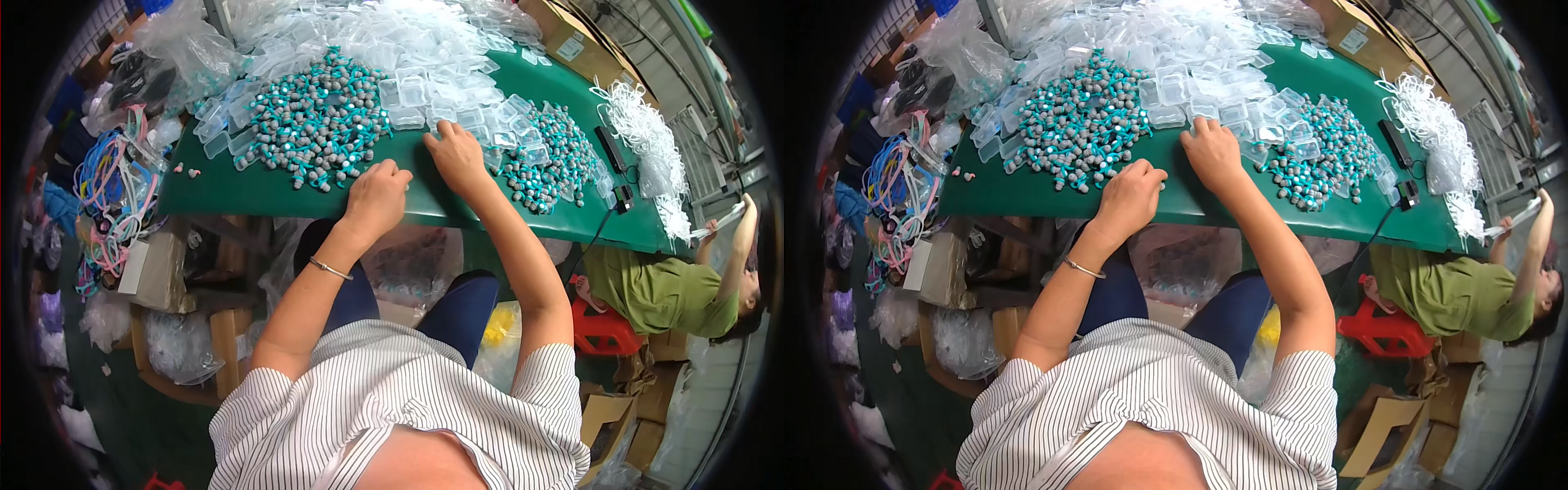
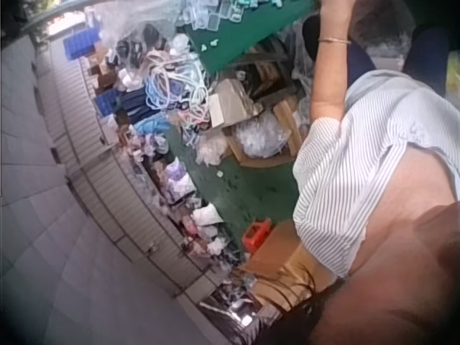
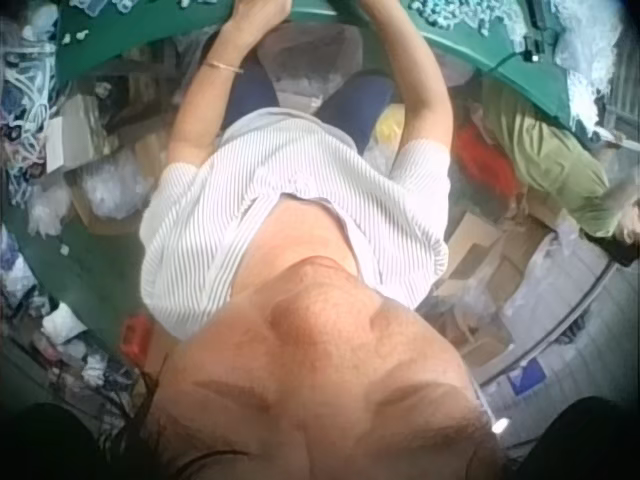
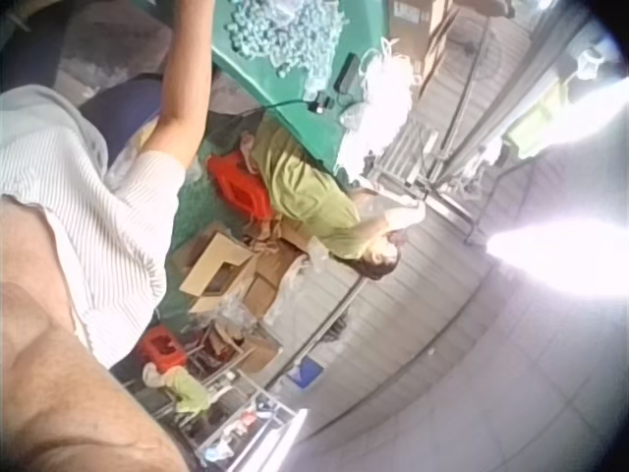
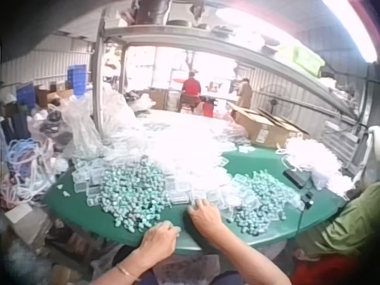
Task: The person assembles small plastic and metal components by hand, placing beads inside clear plastic cases.
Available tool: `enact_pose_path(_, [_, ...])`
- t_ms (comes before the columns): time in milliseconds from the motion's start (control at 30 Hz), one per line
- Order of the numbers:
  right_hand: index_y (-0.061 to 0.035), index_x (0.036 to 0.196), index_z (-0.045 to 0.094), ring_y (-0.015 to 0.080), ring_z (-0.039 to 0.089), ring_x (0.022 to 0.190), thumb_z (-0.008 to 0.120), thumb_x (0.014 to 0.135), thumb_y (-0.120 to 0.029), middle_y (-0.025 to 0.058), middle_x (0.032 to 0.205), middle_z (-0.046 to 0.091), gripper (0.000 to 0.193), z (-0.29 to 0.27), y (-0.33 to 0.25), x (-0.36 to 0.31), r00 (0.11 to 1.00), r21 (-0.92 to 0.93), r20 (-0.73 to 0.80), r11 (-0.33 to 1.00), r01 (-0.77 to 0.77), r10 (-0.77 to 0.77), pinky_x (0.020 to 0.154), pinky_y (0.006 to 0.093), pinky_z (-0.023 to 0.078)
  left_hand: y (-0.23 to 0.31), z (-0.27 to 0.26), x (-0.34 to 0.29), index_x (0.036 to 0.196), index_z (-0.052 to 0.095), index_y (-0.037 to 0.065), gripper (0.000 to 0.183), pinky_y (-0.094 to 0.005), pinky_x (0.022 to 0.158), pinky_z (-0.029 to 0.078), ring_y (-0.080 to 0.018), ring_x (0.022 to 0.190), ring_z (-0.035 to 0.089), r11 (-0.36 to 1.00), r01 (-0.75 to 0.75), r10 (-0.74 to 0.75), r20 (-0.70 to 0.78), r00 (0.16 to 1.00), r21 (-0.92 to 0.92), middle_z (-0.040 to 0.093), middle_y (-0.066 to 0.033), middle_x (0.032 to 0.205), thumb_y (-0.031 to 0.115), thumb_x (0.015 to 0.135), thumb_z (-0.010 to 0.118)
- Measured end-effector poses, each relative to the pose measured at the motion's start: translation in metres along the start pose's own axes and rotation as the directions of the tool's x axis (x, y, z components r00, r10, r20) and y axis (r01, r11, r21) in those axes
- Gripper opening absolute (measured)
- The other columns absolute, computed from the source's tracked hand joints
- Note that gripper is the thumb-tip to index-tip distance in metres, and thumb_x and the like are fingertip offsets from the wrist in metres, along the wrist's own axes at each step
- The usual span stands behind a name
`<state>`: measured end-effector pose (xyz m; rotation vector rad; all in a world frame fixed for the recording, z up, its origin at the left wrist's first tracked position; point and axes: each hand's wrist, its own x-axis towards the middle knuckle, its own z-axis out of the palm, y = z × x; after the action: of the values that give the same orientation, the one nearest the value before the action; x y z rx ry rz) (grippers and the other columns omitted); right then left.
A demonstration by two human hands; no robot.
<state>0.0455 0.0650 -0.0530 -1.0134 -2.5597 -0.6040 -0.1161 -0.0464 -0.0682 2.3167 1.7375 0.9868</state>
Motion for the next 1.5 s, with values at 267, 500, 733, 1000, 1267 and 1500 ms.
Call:
enact_pose_path(267, [-0.0078,0.091,0.061,0.0278,0.06,0.093,0.068,0.078,-0.019,0.0087,0.092,0.059,0.018,-0.001,-0.001,-0.001,0.985,0.122,-0.075,0.982,-0.145,0.154,0.075,0.0388,0.052,0.001,0.012,-0.004,0.096,0.067,0.007,0.018,-0.0418,0.078,0.05,-0.0314,0.087,0.061,0.993,0.023,-0.04,-0.153,0.987,-0.113,0.06,-0.011,0.089,0.01,0.078,0.069])
enact_pose_path(500, [-0.005,0.096,0.061,0.0303,0.064,0.085,0.067,0.076,-0.013,0.0124,0.092,0.063,0.023,0.025,0.013,0.0,0.964,0.058,-0.022,0.963,-0.263,0.265,0.071,0.0413,0.054,0.002,0.017,-0.004,0.096,0.065,0.006,0.019,-0.0397,0.073,0.05,-0.0295,0.084,0.063,0.984,0.037,-0.072,-0.2,0.977,-0.174,0.063,-0.0098,0.09,0.01,0.079,0.071])
enact_pose_path(733, [-0.0048,0.102,0.063,0.0329,0.064,0.078,0.063,0.076,-0.006,0.0144,0.083,0.064,0.027,-0.016,0.003,-0.026,0.883,0.262,-0.215,0.895,-0.36,0.418,0.067,0.0417,0.053,0.002,0.018,-0.005,0.094,0.065,0.007,0.018,-0.0405,0.074,0.049,-0.0304,0.083,0.062,0.982,0.038,-0.083,-0.241,0.967,-0.185,0.064,-0.0094,0.089,0.008,0.077,0.07])
enact_pose_path(1000, [-0.005,0.101,0.064,0.0318,0.065,0.065,0.069,0.081,-0.021,0.0103,0.065,0.064,0.027,-0.038,-0.024,-0.073,0.709,0.403,0.067,0.631,-0.663,0.702,0.059,0.0454,0.049,0.004,0.019,-0.006,0.091,0.066,0.008,0.014,-0.0394,0.073,0.047,-0.0277,0.081,0.063,0.98,0.06,-0.1,-0.211,0.972,-0.189,0.065,-0.0068,0.085,0.012,0.078,0.071])
enact_pose_path(1267, [-0.0117,0.087,0.068,0.026,0.061,0.085,0.073,0.077,-0.022,0.0044,0.086,0.066,0.015,-0.01,0.039,-0.09,0.829,-0.076,-0.079,0.826,-0.558,0.553,0.077,0.0445,0.041,0.021,0.028,-0.002,0.089,0.068,0.01,0.012,-0.0368,0.064,0.042,-0.0226,0.073,0.063,0.954,0.096,-0.15,-0.175,0.973,-0.285,0.067,-0.0033,0.081,0.014,0.078,0.072])
enact_pose_path(1500, [-0.014,0.087,0.068,0.0235,0.061,0.089,0.074,0.073,-0.012,0.0019,0.091,0.066,0.015,-0.048,0.016,-0.089,0.937,0.456,-0.049,0.842,-0.288,0.347,0.081,0.0399,0.038,0.034,0.035,0.005,0.087,0.069,0.009,0.012,-0.0388,0.07,0.046,-0.0247,0.073,0.062,0.917,0.118,-0.183,-0.141,0.973,-0.382,0.066,-0.0047,0.082,0.015,0.077,0.072])
